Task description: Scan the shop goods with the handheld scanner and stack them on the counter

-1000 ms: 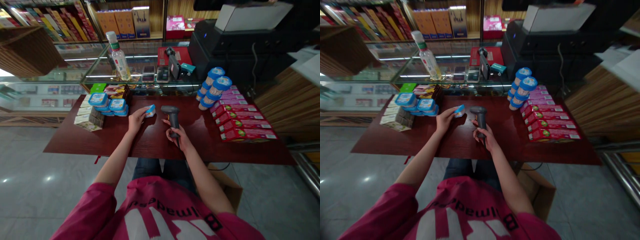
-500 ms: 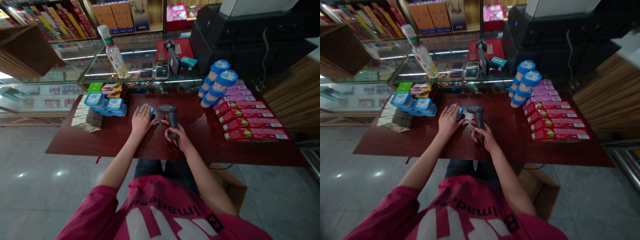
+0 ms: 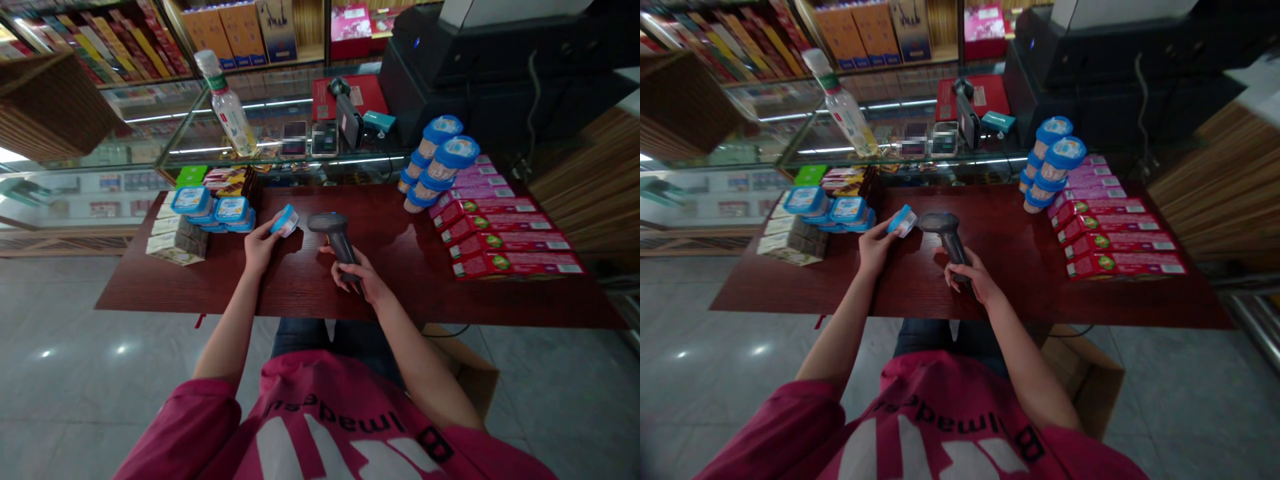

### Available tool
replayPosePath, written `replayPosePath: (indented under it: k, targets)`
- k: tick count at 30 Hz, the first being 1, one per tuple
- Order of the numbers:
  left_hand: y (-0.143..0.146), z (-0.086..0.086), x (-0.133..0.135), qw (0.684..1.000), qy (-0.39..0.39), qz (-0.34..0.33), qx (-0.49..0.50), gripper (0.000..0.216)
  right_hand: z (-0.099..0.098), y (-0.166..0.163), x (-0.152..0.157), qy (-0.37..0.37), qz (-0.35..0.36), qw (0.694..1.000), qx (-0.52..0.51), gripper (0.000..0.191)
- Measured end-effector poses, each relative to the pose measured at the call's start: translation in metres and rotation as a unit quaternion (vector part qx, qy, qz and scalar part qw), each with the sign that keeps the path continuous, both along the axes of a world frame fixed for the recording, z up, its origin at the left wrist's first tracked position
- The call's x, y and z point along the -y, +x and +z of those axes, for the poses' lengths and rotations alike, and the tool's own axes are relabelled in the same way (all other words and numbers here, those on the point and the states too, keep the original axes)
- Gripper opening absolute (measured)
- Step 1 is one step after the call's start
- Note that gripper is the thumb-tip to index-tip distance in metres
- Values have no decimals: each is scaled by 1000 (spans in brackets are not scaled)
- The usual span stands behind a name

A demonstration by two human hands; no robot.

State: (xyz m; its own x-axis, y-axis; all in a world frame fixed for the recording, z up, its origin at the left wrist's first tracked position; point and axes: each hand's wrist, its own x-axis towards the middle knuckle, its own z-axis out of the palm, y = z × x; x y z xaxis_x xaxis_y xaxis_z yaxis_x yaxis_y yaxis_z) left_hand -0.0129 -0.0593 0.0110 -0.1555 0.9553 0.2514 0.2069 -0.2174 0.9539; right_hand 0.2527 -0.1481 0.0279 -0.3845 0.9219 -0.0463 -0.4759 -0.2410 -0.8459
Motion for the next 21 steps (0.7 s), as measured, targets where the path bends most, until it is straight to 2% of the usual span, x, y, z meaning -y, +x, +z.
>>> replayPosePath:
  k: [4, 10, 18, 21]
  targets:
    - [-3, -3, -4, 996, -27, -35, 77, 51, -1, 1, 1, 5, 10, 1000, 7, 52]
    - [-6, -2, -4, 992, -37, -51, 113, 52, -4, 1, 1, 2, -16, 1000, 5, 42]
    - [-6, -4, -1, 995, -59, -63, 53, 50, -8, 3, 0, 7, 0, 1000, -1, 41]
    - [-6, -2, -1, 995, -51, -76, 46, 48, -9, 2, 0, 8, -16, 1000, -6, 40]
